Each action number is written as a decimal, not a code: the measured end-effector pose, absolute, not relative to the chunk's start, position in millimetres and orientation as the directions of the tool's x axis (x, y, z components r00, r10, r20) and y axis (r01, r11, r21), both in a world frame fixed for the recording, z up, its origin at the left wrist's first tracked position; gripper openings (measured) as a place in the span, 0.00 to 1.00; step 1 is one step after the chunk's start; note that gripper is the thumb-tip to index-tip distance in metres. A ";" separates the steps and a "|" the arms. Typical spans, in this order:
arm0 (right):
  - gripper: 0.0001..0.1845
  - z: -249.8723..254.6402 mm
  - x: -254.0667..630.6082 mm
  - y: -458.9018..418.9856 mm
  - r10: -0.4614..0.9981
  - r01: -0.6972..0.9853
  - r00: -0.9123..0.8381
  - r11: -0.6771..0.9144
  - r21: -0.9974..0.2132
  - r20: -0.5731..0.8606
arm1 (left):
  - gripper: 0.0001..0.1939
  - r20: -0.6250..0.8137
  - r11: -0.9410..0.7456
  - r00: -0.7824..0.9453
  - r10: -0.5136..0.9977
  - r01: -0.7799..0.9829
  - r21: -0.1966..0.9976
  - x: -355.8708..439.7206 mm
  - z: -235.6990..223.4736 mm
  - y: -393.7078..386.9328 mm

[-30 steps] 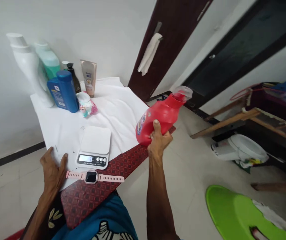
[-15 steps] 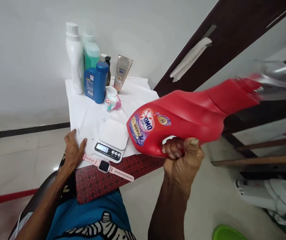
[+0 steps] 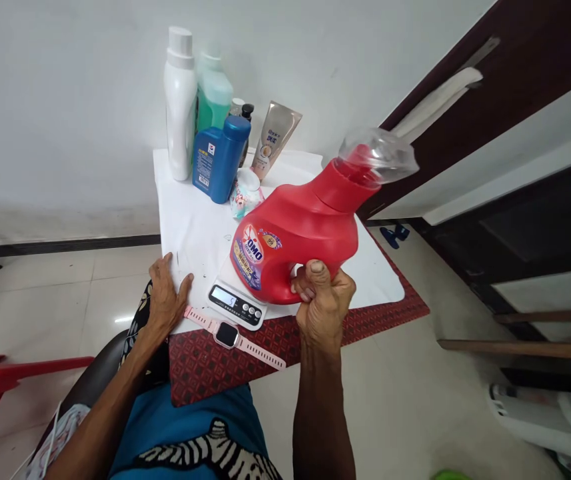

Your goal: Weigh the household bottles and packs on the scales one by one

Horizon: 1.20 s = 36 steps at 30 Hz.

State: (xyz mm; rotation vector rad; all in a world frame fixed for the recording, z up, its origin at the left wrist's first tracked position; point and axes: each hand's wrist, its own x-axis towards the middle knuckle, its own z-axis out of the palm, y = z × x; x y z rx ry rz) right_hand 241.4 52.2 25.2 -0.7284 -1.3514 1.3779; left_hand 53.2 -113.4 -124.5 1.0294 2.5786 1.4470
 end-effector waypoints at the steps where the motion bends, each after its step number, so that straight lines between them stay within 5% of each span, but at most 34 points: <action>1: 0.33 23.5 243.2 53.1 0.924 -0.238 -0.297 0.172 -0.956 0.240 | 0.37 0.294 0.360 -0.784 0.546 0.537 0.763 53.0 -124.6 -113.5; 8: 0.25 26.4 273.3 64.9 0.816 -0.052 -0.450 0.382 -0.923 0.363 | 0.37 0.299 0.386 -0.762 0.574 0.574 0.722 51.7 -122.3 -115.6; 12: 0.24 27.5 298.7 75.3 0.836 0.063 -0.192 0.534 -0.843 0.515 | 0.37 0.307 0.373 -0.763 0.568 0.572 0.730 52.1 -121.8 -115.5; 15: 0.24 23.9 304.7 74.0 0.858 0.059 -0.077 0.512 -0.857 0.508 | 0.37 0.305 0.368 -0.761 0.572 0.570 0.734 52.3 -120.9 -115.3; 20: 0.24 14.7 279.4 56.8 0.883 0.014 -0.297 0.384 -0.923 0.363 | 0.38 0.264 0.397 -0.766 0.586 0.555 0.731 52.7 -116.5 -115.7; 25: 0.24 5.5 255.1 59.8 0.935 -0.048 -0.218 0.275 -0.960 0.278 | 0.38 0.259 0.396 -0.770 0.583 0.547 0.737 53.3 -114.7 -115.6; 30: 0.27 14.7 249.1 87.9 0.950 -0.132 -0.101 0.282 -0.950 0.296 | 0.38 0.199 0.419 -0.816 0.543 0.468 0.778 56.7 -115.9 -112.5; 36: 0.26 24.9 228.3 151.2 0.909 -0.014 0.086 0.410 -0.912 0.407 | 0.39 0.162 0.430 -0.851 0.500 0.407 0.806 62.6 -115.8 -109.5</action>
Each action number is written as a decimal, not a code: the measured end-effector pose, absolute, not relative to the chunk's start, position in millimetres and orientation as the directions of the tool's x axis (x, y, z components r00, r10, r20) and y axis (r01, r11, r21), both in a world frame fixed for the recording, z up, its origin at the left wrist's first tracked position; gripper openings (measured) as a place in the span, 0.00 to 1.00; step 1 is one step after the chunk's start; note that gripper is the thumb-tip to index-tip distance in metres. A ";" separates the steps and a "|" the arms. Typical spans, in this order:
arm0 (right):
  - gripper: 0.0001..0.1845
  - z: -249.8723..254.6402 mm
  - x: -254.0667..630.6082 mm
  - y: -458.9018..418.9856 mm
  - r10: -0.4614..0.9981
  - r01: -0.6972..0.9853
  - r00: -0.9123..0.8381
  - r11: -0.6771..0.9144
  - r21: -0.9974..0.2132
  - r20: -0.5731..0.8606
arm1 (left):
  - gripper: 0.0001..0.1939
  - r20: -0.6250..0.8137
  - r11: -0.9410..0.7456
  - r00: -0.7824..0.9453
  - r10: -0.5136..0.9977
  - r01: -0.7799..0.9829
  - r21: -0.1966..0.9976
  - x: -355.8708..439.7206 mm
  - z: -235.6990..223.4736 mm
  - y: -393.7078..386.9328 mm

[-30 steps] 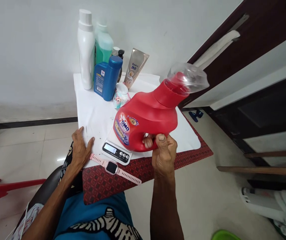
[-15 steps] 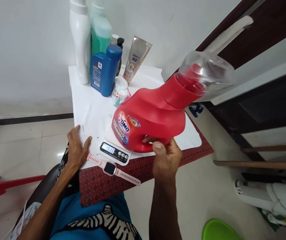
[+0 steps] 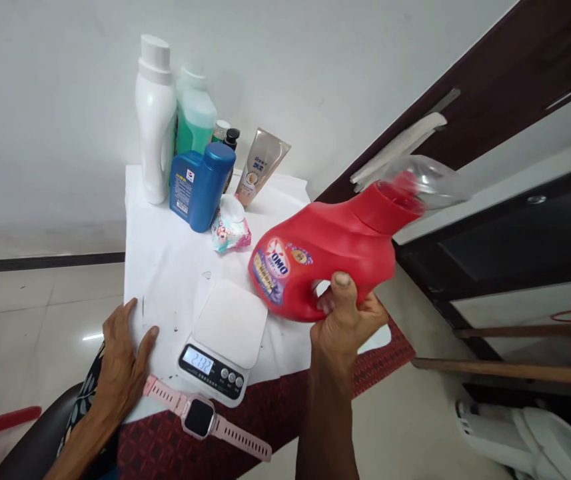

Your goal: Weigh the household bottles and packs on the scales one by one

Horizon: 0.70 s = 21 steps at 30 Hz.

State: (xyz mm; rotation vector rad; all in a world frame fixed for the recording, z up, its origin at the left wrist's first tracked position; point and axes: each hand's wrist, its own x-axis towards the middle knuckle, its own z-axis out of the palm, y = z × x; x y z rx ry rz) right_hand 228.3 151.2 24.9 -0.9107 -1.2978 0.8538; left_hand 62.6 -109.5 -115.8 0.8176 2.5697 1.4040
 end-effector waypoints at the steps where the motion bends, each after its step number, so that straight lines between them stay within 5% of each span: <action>1: 0.26 23.5 223.0 165.5 0.906 0.006 0.110 0.411 -0.912 0.409 | 0.39 0.160 0.431 -0.853 0.497 0.403 0.807 63.3 -116.5 -109.3; 7: 0.26 6.7 187.9 254.8 0.901 0.035 0.210 0.380 -0.924 0.379 | 0.40 0.127 0.475 -0.868 0.481 0.379 0.794 64.7 -120.8 -111.0; 14: 0.26 -9.5 128.8 318.4 0.937 -0.119 0.258 0.270 -0.955 0.233 | 0.38 0.159 0.507 -0.873 0.462 0.407 0.760 67.4 -127.1 -113.7; 21: 0.23 -13.7 78.1 355.5 0.946 0.013 0.039 0.322 -0.947 0.322 | 0.41 0.055 0.565 -0.879 0.473 0.351 0.747 63.6 -105.9 -112.1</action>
